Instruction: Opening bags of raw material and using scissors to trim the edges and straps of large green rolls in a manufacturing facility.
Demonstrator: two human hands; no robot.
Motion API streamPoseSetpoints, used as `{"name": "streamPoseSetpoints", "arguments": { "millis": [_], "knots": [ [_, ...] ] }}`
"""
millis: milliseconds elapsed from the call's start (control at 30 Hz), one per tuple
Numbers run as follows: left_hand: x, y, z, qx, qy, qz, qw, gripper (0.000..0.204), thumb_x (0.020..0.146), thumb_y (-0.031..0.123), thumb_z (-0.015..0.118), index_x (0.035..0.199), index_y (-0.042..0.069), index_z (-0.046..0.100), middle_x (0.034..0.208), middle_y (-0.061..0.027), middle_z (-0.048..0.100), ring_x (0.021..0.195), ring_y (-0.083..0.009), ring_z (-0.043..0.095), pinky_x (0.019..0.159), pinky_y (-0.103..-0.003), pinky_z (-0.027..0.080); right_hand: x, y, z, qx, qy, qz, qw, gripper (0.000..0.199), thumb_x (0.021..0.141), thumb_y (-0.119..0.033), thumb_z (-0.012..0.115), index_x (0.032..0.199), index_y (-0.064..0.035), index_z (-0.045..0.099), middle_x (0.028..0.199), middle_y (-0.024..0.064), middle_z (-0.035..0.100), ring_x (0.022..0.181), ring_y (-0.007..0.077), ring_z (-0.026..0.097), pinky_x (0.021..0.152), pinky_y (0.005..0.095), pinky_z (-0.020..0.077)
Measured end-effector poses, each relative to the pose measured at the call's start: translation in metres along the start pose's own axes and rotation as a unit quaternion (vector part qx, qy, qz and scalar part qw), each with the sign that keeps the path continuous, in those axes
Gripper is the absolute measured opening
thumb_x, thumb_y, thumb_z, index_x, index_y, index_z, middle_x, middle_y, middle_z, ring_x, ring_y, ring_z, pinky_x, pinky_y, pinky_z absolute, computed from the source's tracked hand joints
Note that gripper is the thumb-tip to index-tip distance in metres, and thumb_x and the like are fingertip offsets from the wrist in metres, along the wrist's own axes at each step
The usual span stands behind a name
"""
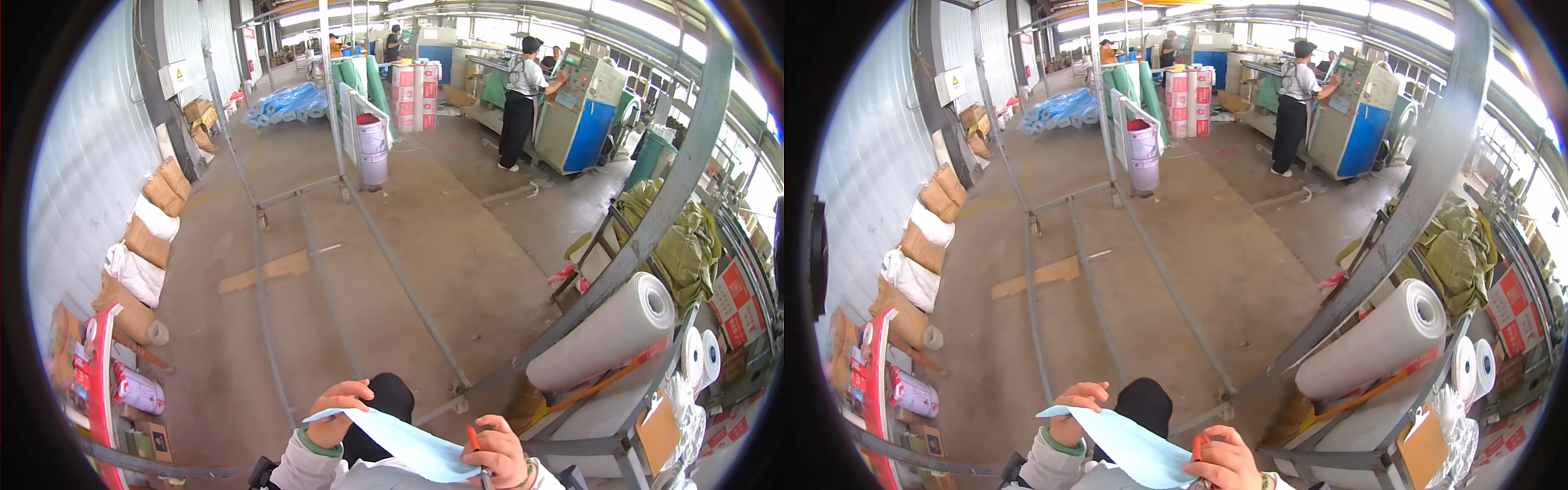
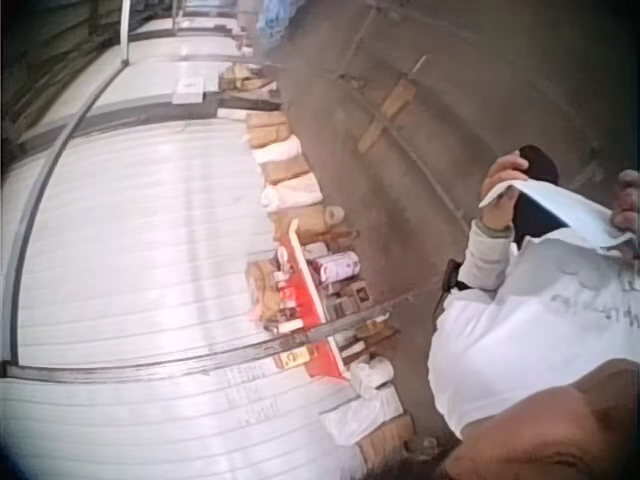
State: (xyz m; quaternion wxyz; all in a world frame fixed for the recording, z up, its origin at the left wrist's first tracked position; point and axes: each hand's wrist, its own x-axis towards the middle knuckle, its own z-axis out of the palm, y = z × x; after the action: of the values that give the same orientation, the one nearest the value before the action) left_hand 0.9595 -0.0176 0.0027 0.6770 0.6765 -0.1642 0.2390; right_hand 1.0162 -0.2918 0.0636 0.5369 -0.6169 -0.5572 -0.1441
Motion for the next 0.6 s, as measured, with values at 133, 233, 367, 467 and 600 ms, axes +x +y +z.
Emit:
{"name": "streamPoseSetpoints", "arguments": {
  "millis": [133,233,367,467,600],
  "knots": [
    [0.038,-0.022,0.004,0.026,-0.012,0.019,0.999,0.018,0.084,0.020,0.060,0.083,0.002,0.062,0.094,-0.0136,0.060,0.090,-0.0235,0.058,0.097,-0.042,0.038,0.001,0.029,-0.008,0.011,0.020,0.021,1.000,0.046,0.089,-0.044,0.044,0.087,0.0002,0.054,0.075,0.0137,0.053,0.066,0.0290,0.053,0.079,0.0475,0.0407],
    [0.070,-0.048,0.000,0.029,-0.007,0.023,0.999,0.015,0.083,0.018,0.061,0.081,0.003,0.061,0.091,-0.0122,0.061,0.088,-0.0230,0.059,0.096,-0.042,0.039,0.013,0.062,-0.013,0.003,0.032,0.032,0.999,0.045,0.089,-0.044,0.044,0.087,0.0002,0.055,0.076,0.0139,0.053,0.067,0.0297,0.053,0.079,0.0483,0.0408],
    [0.129,-0.086,-0.010,-0.015,-0.036,0.043,0.998,0.009,0.081,0.012,0.062,0.081,0.003,0.061,0.090,-0.0121,0.061,0.087,-0.0234,0.059,0.096,-0.043,0.038,0.026,0.105,-0.017,-0.082,0.040,0.096,0.991,0.033,0.079,-0.032,0.060,0.087,0.0000,0.056,0.078,0.0149,0.054,0.072,0.0315,0.054,0.083,0.0477,0.0404],
    [0.186,-0.127,-0.028,-0.038,-0.081,0.084,0.992,0.006,0.077,0.006,0.063,0.081,0.002,0.062,0.090,-0.0130,0.062,0.086,-0.0248,0.059,0.096,-0.044,0.039,0.035,0.156,-0.006,-0.106,0.118,0.146,0.976,0.020,0.068,-0.019,0.065,0.077,-0.0020,0.058,0.075,0.0118,0.057,0.075,0.0297,0.056,0.087,0.0458,0.0394],
    [0.267,-0.186,-0.066,-0.092,-0.036,0.099,0.990,0.006,0.077,0.005,0.061,0.081,0.000,0.061,0.090,-0.0139,0.062,0.087,-0.0254,0.060,0.094,-0.045,0.040,0.097,0.245,0.014,-0.218,0.123,0.136,0.959,0.023,0.077,-0.024,0.063,0.077,-0.0013,0.059,0.074,0.0077,0.059,0.075,0.0250,0.057,0.085,0.0381,0.0420]
  ]
}}
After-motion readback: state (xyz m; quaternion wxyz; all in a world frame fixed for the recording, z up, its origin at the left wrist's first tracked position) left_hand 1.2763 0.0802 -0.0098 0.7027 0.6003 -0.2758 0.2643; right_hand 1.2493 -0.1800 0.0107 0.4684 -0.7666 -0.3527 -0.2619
